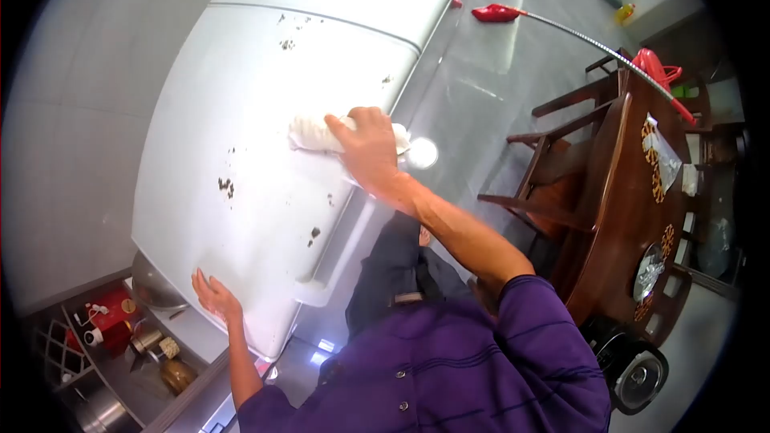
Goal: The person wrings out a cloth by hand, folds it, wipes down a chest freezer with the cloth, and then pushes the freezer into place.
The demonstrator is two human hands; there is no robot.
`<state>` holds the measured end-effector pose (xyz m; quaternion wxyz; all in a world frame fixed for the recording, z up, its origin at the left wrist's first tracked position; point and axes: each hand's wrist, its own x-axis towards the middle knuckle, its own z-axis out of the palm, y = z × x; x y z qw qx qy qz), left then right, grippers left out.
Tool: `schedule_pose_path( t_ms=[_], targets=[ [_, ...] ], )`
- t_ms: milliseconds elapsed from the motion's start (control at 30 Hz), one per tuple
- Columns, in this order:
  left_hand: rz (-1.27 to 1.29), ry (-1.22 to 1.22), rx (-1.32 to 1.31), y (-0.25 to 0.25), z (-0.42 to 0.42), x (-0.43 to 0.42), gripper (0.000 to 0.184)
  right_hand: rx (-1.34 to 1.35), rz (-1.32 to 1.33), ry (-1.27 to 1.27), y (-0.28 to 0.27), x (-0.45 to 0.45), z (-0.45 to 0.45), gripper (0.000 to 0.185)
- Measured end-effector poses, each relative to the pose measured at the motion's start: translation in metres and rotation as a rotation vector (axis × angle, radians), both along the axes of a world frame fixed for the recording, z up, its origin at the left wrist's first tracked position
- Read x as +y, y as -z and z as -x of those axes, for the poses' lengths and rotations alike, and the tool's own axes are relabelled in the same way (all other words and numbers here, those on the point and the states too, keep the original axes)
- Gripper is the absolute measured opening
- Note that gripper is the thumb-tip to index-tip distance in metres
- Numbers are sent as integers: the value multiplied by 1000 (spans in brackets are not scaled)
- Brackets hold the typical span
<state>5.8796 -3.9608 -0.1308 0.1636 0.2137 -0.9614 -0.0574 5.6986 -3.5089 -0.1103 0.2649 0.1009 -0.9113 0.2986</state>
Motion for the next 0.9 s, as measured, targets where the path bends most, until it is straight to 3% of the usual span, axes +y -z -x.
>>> schedule_pose_path(
  t_ms=[100,333,433,667,800,900],
  targets=[
    [50,37,-5,7,-2,-10,42,-51,188,128,2,24,12,65],
    [104,63,10,7,-1,-9,40,-31,384,179,32,37,23,64],
    [104,54,-1,7,-1,-9,40,-4,183,342,17,59,75,63],
    [105,35,-44,3,-1,-9,42,11,29,525,5,146,225,59],
    [138,7,-70,0,-1,-6,42,43,61,630,9,190,280,47],
    [169,-42,-128,-1,1,1,42,-17,51,637,10,194,283,49]
  ],
)
